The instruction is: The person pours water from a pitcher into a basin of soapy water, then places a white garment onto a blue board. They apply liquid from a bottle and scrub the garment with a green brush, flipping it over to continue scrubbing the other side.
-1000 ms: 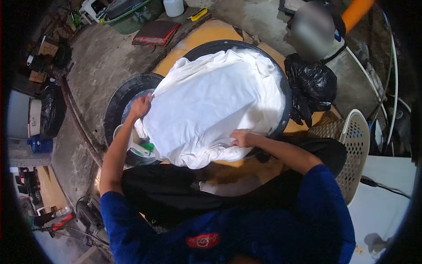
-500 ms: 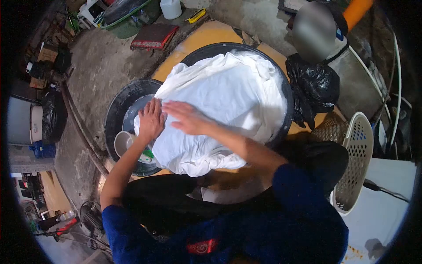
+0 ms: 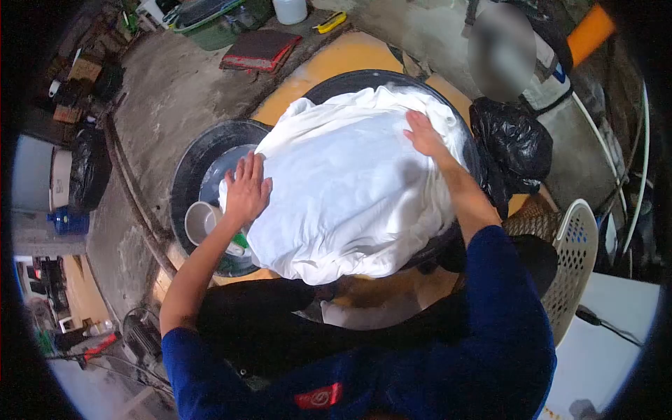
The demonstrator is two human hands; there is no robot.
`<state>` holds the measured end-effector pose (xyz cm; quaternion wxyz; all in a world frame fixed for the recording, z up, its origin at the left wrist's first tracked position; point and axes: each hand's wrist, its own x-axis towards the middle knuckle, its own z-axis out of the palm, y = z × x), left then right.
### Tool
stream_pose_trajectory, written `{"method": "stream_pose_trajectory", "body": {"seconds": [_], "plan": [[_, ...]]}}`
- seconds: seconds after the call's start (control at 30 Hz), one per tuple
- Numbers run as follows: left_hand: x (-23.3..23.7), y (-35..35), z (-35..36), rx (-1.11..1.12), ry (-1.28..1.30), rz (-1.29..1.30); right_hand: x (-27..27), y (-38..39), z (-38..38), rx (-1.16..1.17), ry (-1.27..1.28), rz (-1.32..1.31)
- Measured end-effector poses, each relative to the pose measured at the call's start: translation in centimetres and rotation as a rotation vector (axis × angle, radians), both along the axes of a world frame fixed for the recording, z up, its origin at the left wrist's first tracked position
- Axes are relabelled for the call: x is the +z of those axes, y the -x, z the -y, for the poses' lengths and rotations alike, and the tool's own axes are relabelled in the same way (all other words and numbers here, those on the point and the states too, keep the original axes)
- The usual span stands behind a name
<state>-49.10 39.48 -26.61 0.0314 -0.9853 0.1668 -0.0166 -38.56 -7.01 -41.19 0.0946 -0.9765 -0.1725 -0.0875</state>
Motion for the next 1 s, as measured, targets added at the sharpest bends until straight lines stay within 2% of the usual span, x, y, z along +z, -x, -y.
{"method": "stream_pose_trajectory", "body": {"seconds": [0.03,0.1,0.13,0.2,0.23,0.27,0.3,0.33,0.37,0.43,0.5,0.57,0.63,0.67,0.7,0.73,0.77,0.87,0.9,0.93,0.97,1.0], "plan": [[0.0,-0.2,-0.2,0.003,-0.002,-0.003,1.7,0.3,0.7,0.018,0.011,-0.075],[-0.3,-0.8,-1.5,0.030,-0.010,-0.006,4.8,2.1,0.0,0.011,0.030,-0.040],[-0.6,-1.4,-3.2,0.028,0.022,0.110,5.1,2.5,-0.1,0.028,-0.001,-0.053],[-0.4,-2.5,-8.3,0.187,0.066,0.104,6.2,3.3,-0.1,0.106,-0.036,-0.203],[2.2,-2.1,-9.8,0.355,0.109,-0.023,8.1,3.8,0.4,0.142,-0.034,-0.328],[1.6,-2.2,-13.2,0.445,0.196,-0.013,9.5,4.6,1.1,0.175,-0.032,-0.362],[-0.3,-1.6,-17.1,0.520,0.286,-0.004,13.5,5.7,0.4,0.120,-0.072,-0.588],[-3.1,0.2,-21.1,0.499,0.314,-0.085,13.1,5.7,2.3,0.239,-0.049,-0.484],[-5.5,2.1,-22.9,0.532,0.361,-0.172,15.9,6.3,2.4,0.301,0.015,-0.525],[-9.2,7.2,-24.4,0.664,0.460,-0.353,19.9,8.1,2.5,0.269,-0.019,-0.451],[-9.5,11.7,-20.5,0.954,0.968,-0.526,24.3,10.4,1.4,0.199,-0.125,-0.443],[-14.9,13.0,-20.3,0.803,1.060,-0.557,27.6,12.3,1.3,0.057,-0.220,-0.434],[-15.8,13.4,-17.9,0.744,0.889,-0.470,29.7,14.4,2.6,0.004,-0.241,-0.298],[-16.0,13.4,-17.4,0.626,0.594,-0.256,30.1,15.5,4.6,-0.034,-0.244,-0.234],[-16.1,12.5,-16.5,0.784,0.463,-0.256,31.2,17.3,5.3,-0.085,-0.258,-0.169],[-14.6,13.5,-15.8,0.373,0.260,0.051,31.0,18.9,7.5,-0.127,-0.257,-0.067],[-12.8,13.1,-14.7,0.207,0.370,0.028,32.3,21.2,8.2,-0.246,-0.305,-0.107],[-16.6,11.2,-17.5,0.003,0.132,-0.325,32.3,28.6,11.3,-0.346,-0.638,0.069],[-13.4,10.2,-16.0,0.210,0.165,-0.578,32.4,31.7,11.6,-0.425,-0.639,0.055],[-15.5,8.8,-19.3,0.024,0.267,-0.477,32.2,34.6,11.8,-0.470,-0.530,0.086],[-16.7,7.2,-22.0,0.132,0.301,-0.394,31.8,37.6,11.4,-0.546,-0.528,0.018],[-16.8,5.3,-24.7,0.047,0.389,-0.331,31.7,40.1,10.0,-0.641,-0.694,-0.085]]}}
